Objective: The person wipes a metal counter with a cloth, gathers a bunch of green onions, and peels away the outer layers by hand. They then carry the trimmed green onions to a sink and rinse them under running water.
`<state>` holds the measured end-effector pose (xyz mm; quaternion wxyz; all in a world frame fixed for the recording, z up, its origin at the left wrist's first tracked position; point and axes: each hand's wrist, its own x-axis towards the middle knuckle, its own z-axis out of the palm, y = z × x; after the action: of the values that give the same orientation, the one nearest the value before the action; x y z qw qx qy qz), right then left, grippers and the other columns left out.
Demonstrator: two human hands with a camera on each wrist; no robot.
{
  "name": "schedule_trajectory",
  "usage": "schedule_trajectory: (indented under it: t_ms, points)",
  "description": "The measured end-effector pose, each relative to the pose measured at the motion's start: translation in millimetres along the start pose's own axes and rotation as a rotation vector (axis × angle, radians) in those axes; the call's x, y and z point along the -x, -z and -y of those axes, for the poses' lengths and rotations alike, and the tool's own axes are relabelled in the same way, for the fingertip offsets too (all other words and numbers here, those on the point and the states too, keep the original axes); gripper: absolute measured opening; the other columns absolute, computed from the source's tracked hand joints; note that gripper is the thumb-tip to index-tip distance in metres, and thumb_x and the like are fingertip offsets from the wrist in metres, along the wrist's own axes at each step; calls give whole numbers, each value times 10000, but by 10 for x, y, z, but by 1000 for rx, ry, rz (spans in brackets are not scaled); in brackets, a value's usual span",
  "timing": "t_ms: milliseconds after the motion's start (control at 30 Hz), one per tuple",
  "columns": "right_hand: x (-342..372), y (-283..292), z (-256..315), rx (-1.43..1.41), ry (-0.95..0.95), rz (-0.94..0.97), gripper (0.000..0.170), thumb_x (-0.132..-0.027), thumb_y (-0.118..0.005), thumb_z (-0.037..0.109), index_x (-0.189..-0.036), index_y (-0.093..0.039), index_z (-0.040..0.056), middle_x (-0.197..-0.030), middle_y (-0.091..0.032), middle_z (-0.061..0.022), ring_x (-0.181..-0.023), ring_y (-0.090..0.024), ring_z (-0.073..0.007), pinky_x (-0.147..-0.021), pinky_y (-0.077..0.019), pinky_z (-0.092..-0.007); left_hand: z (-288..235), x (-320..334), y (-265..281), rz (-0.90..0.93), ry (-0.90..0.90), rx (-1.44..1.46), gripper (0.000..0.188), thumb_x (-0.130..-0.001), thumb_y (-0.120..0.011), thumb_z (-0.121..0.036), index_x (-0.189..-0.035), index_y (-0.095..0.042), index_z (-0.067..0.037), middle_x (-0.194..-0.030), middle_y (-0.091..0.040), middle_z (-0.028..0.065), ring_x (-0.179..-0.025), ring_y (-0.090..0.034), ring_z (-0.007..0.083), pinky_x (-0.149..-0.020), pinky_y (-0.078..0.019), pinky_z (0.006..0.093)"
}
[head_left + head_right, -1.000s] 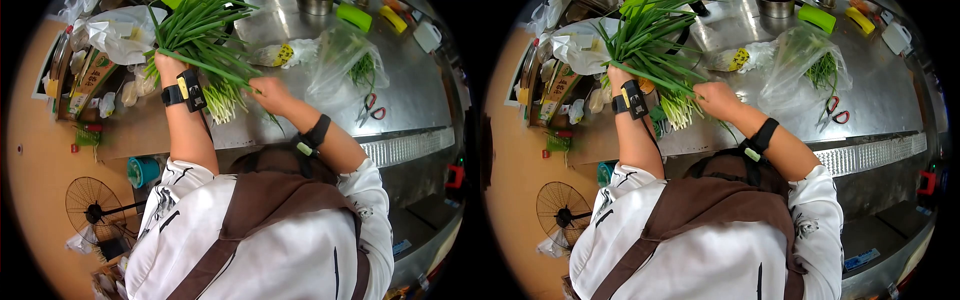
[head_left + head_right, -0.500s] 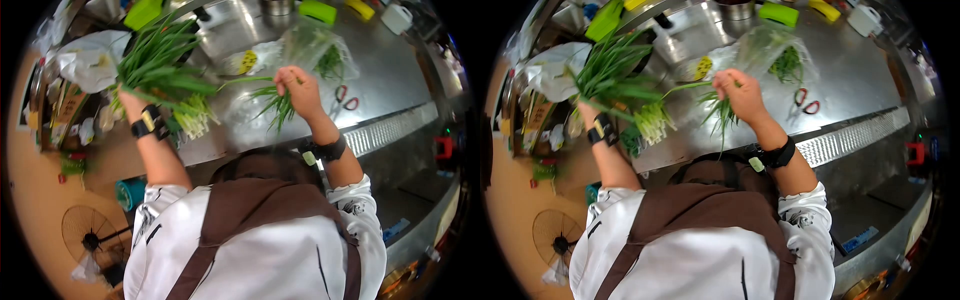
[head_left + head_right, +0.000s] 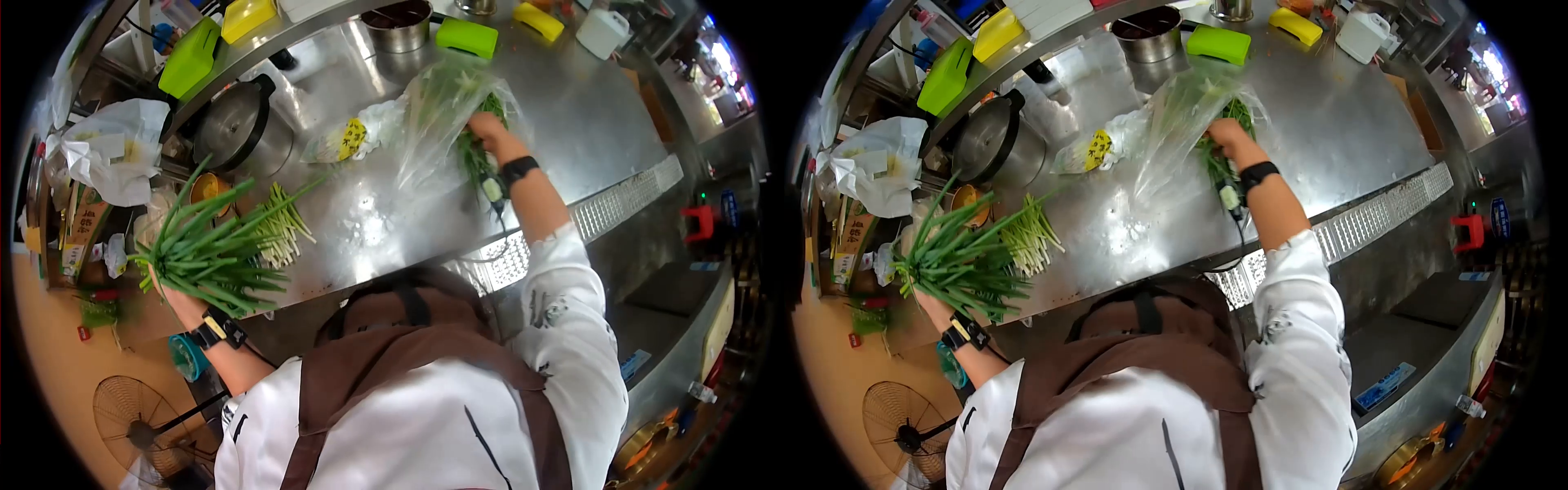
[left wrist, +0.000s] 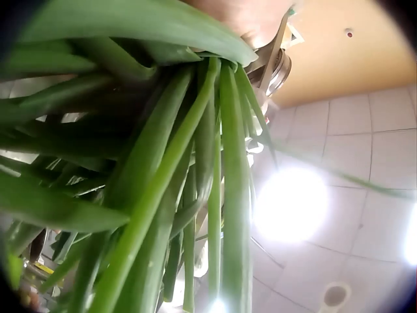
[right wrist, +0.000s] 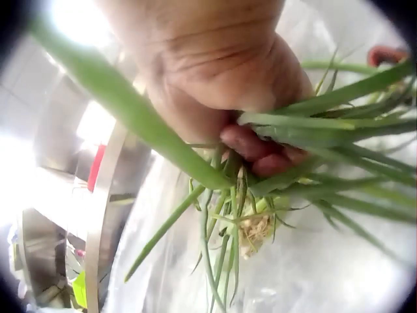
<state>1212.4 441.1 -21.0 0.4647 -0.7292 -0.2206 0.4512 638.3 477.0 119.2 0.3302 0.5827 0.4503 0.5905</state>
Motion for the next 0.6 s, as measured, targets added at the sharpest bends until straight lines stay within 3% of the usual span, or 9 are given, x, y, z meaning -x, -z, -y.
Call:
schedule_trajectory:
  t_ms: [67,133,267,300,333,400,467,500,600]
  points:
    - [-461,-179,45,-77,-13,12,234,-846,-607,237,-920,-622,15,-854,-584,-74,-713,-517,-244,-577,-434,-422,-60,112,58,-25,67,-23,306,-942,-477,-176,-1205,-491,-20,-1086,-588,108,-909,-602,191,-764,-520,310]
    - [-1060,-231,8,-532,238,219,275,-860,-592,250,-1045,-621,48,-956,-614,-97,-834,-564,-266,-706,-458,-423,-107,180,127,-109,137,59,303,-937,-487,-180,-1191,-495,-15,-1086,-592,111,-916,-607,194,-771,-527,318]
    - [-1118,-155,186,-380,180,108,308,-843,-618,283,-1091,-630,101,-1032,-629,-109,-957,-586,-264,-827,-450,-390,-334,466,239,-133,18,-466,315,-935,-482,-217,-1166,-498,-2,-1056,-608,125,-880,-625,201,-741,-546,324]
    - [-1087,-83,172,162,571,120,364,-827,-632,346,-1107,-629,114,-1043,-634,-105,-991,-581,-260,-857,-448,-387,-297,509,350,-127,22,-487,318,-937,-473,-226,-1156,-497,3,-1055,-610,130,-877,-626,200,-725,-552,323]
    - [-1041,0,228,722,943,128,421,-810,-647,408,-1123,-627,127,-1054,-638,-101,-1024,-576,-257,-888,-446,-383,-259,560,417,-157,95,-248,314,-943,-456,-228,-1145,-496,8,-1051,-610,134,-866,-625,201,-724,-555,329]
    - [-551,153,692,922,901,138,526,-781,-653,500,-1127,-620,105,-1020,-650,-130,-968,-604,-262,-833,-487,-400,-278,607,552,-159,205,-173,307,-945,-452,-218,-1141,-493,15,-1058,-609,140,-868,-629,213,-719,-560,335]
    - [-423,233,895,814,201,310,514,-811,-627,488,-1107,-621,67,-969,-659,-169,-866,-648,-260,-707,-533,-379,-159,618,830,-189,326,-47,316,-942,-464,-224,-1144,-487,17,-1061,-608,145,-867,-632,223,-724,-561,342]
    - [-542,259,806,822,217,231,443,-865,-582,414,-1053,-620,14,-902,-666,-171,-742,-667,-250,-587,-537,-341,-88,592,970,-222,431,80,326,-939,-477,-231,-1148,-481,20,-1064,-608,150,-866,-635,233,-729,-562,348]
    - [-695,373,774,750,215,230,428,-894,-542,384,-1008,-611,-23,-887,-671,-154,-709,-668,-244,-564,-530,-326,66,509,1300,-229,359,-153,337,-926,-514,-216,-1167,-474,17,-1107,-593,165,-906,-629,248,-757,-558,359]
